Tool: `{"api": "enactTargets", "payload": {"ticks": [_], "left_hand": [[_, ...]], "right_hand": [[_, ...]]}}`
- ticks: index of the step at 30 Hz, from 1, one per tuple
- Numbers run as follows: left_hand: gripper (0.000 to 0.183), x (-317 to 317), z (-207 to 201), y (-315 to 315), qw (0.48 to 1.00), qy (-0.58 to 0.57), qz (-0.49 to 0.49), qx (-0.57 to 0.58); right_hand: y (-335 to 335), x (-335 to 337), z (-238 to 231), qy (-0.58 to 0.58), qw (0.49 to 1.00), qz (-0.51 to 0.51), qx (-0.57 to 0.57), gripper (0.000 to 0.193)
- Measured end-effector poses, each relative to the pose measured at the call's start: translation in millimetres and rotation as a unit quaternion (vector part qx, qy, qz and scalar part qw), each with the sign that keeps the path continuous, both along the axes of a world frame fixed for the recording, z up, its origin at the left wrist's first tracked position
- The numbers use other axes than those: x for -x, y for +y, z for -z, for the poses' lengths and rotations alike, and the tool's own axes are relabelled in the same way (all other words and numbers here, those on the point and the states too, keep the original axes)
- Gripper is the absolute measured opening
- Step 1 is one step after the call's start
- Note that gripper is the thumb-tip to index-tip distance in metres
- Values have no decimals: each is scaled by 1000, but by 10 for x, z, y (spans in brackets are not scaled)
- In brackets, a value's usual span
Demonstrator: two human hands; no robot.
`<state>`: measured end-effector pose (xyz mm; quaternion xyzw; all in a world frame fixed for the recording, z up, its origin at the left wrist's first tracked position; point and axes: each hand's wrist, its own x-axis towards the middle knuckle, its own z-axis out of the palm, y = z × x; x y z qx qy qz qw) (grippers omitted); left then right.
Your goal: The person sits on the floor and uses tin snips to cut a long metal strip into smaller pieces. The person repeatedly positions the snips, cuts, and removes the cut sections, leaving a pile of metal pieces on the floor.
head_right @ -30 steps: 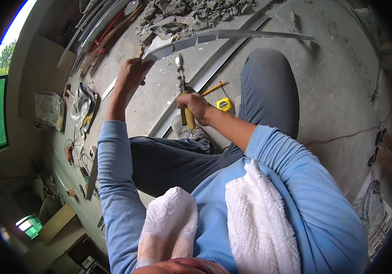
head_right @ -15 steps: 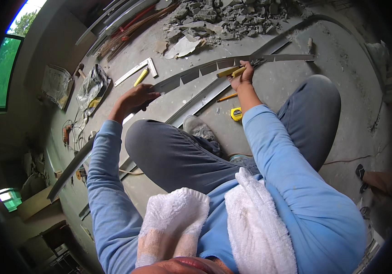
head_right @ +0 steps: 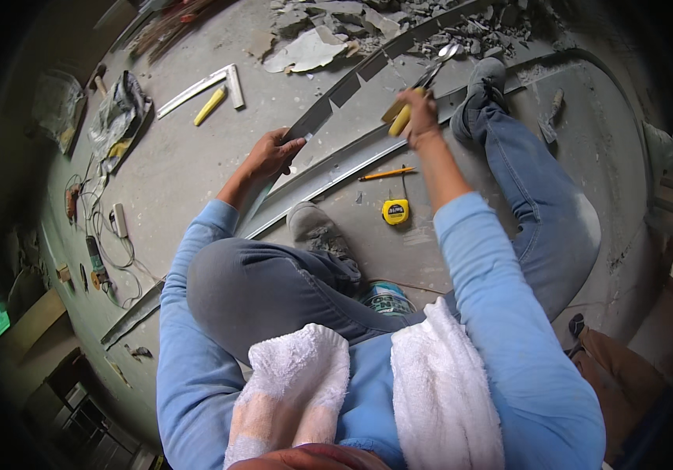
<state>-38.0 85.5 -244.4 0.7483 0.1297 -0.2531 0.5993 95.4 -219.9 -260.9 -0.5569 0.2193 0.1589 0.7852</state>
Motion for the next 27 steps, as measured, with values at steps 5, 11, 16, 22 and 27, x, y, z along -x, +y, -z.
{"api": "enactTargets", "payload": {"ticks": [5, 11, 16, 22, 27], "left_hand": [[34, -25, 752, -329, 996, 65, -40, 55], [35, 161, 1030, -516, 996, 79, -22, 43], [44, 186, 952, -573, 997, 7, 19, -79], [38, 254, 602, -489, 986, -40, 89, -136], [41, 342, 516, -573, 986, -38, 125, -104]], "right_hand": [[84, 1740, 710, 91, 948, -244, 181, 61], [47, 2294, 725, 105, 870, -409, 255, 99], [8, 2340, 725, 67, 876, -393, 271, 99], [-15, 2255, 495, 74, 895, -376, 229, 91], [-13, 2207, 370, 64, 905, -332, 260, 51]]}}
